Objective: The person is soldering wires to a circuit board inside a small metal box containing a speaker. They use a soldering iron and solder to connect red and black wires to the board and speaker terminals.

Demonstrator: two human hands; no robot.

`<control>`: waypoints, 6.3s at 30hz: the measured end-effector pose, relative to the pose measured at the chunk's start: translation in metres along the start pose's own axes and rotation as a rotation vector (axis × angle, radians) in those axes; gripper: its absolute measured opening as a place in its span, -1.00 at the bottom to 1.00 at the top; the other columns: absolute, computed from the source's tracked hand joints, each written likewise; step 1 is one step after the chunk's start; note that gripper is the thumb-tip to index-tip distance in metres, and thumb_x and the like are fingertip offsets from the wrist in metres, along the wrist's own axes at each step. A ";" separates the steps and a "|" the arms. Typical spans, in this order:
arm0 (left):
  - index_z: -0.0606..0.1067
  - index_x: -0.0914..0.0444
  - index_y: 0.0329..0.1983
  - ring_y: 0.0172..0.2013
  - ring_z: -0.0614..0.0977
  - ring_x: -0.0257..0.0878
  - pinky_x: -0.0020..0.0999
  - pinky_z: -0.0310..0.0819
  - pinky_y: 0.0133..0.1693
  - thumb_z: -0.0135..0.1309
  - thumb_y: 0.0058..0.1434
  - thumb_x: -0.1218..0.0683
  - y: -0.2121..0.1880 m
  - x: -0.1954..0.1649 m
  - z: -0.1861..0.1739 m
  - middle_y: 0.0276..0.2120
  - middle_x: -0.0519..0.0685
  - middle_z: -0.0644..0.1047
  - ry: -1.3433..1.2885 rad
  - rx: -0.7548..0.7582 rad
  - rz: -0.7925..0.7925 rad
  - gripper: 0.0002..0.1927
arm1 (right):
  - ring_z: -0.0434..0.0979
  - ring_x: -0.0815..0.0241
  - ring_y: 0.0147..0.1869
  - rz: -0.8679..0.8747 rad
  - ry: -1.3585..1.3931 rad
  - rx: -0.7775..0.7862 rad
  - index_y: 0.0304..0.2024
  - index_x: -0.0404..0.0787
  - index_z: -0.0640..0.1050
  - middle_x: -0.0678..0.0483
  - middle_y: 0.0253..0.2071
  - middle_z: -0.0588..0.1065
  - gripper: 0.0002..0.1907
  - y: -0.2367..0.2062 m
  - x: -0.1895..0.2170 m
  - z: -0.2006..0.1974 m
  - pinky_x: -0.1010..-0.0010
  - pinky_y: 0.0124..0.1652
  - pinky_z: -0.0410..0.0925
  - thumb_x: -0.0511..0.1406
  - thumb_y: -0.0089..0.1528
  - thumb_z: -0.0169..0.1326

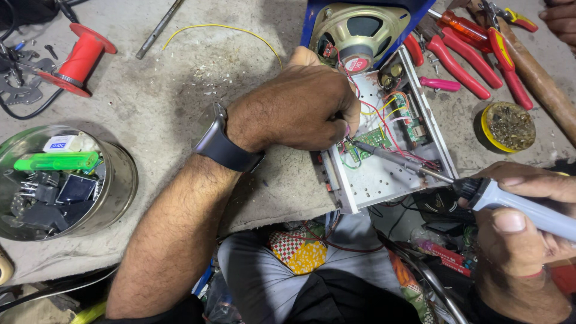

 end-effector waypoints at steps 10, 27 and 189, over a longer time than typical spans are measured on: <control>0.67 0.08 -0.49 -0.29 0.66 -0.04 -0.04 0.20 -0.03 0.15 -0.11 0.15 -0.001 0.001 0.000 -0.47 0.02 0.64 0.001 -0.016 -0.021 -0.86 | 0.59 0.05 -0.36 -0.019 -0.040 0.006 -0.08 -0.39 0.43 -0.23 -0.25 0.52 -0.73 -0.004 -0.005 -0.003 0.30 -0.25 0.53 -0.29 0.40 0.18; 0.63 0.15 -0.55 -0.34 0.65 0.03 -0.03 0.20 -0.04 0.15 -0.13 0.15 -0.001 0.004 0.002 -0.52 0.08 0.61 -0.003 -0.046 -0.019 -0.93 | 0.60 0.03 -0.30 0.020 -0.052 0.086 -0.07 -0.41 0.46 -0.23 -0.24 0.52 -0.72 0.001 -0.002 -0.002 0.32 -0.21 0.52 -0.30 0.34 0.17; 0.50 0.39 -0.12 0.04 0.54 0.07 -0.07 0.47 0.04 0.16 0.29 0.19 -0.131 -0.056 -0.009 0.03 0.11 0.46 0.201 -0.677 -0.287 -0.82 | 0.42 0.02 -0.34 0.109 0.404 -0.132 0.07 -0.44 0.36 -0.13 -0.25 0.39 -0.65 0.014 -0.093 -0.007 0.24 -0.29 0.42 -0.19 0.58 -0.12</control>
Point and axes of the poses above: each hand's wrist, its own y-axis towards the middle knuckle, its own z-axis out of the palm, x = y × z, the point moved 6 cm from there along y, towards the middle knuckle
